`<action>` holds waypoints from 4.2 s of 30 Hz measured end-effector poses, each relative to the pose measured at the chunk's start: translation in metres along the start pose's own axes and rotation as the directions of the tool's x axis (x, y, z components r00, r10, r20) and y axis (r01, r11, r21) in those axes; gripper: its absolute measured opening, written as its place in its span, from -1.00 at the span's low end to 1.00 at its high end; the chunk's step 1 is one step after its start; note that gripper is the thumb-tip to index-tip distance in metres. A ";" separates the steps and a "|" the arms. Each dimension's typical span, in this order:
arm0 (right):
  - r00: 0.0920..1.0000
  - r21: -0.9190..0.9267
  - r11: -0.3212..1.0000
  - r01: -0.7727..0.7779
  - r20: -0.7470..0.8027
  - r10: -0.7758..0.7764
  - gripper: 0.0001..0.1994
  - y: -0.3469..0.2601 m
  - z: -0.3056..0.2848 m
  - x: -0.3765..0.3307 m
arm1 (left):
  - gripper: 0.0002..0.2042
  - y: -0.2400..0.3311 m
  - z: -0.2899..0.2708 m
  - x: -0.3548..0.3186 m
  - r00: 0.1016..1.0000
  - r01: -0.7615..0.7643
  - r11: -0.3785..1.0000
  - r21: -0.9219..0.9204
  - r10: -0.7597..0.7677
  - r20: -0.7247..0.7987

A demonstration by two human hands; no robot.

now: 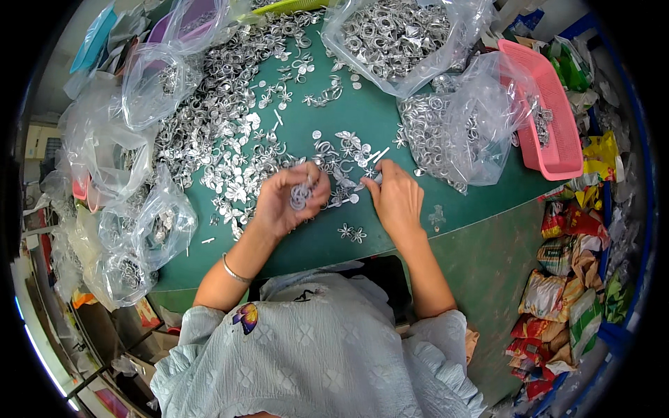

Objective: The person sits at a green workbench and assembles small silver metal components by hand. They pick up flower-shaped pieces and small cylindrical pins, inserting the pins into the center of the flowers. The assembled units are placed into a pile on the table.

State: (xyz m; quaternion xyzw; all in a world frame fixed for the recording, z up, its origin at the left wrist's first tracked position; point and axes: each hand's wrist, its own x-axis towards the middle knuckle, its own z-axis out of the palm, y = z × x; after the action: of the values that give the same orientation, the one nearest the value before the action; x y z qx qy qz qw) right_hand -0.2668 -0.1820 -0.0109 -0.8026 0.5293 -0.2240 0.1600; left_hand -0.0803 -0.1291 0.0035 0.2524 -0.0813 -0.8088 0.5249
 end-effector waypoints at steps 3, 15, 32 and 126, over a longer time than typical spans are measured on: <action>0.992 0.072 0.996 -0.050 0.117 0.042 -0.77 -0.001 -0.008 0.004 | -0.83 -0.006 -0.002 -0.012 0.998 0.001 0.999 -0.040 0.002 0.068; 0.881 0.812 -0.350 -0.467 0.459 -0.113 -0.80 0.031 -0.044 -0.019 | -0.78 -0.037 0.008 -0.033 0.985 0.057 0.967 0.249 -0.014 -0.171; 0.857 0.723 -0.487 -0.491 0.502 -0.118 -0.86 0.012 -0.026 0.001 | -0.78 -0.040 0.011 -0.040 0.968 0.085 0.980 0.182 -0.038 -0.247; 0.969 0.162 0.979 0.126 0.191 -0.156 -0.82 -0.003 -0.002 0.033 | -0.83 -0.021 -0.006 0.007 0.851 0.081 -0.733 0.675 0.403 0.336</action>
State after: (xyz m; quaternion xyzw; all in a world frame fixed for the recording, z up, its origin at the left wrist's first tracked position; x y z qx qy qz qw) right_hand -0.2542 -0.2111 -0.0014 -0.8427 0.4334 -0.1907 0.2563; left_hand -0.0964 -0.1251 -0.0118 0.6476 -0.7450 -0.0430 0.1540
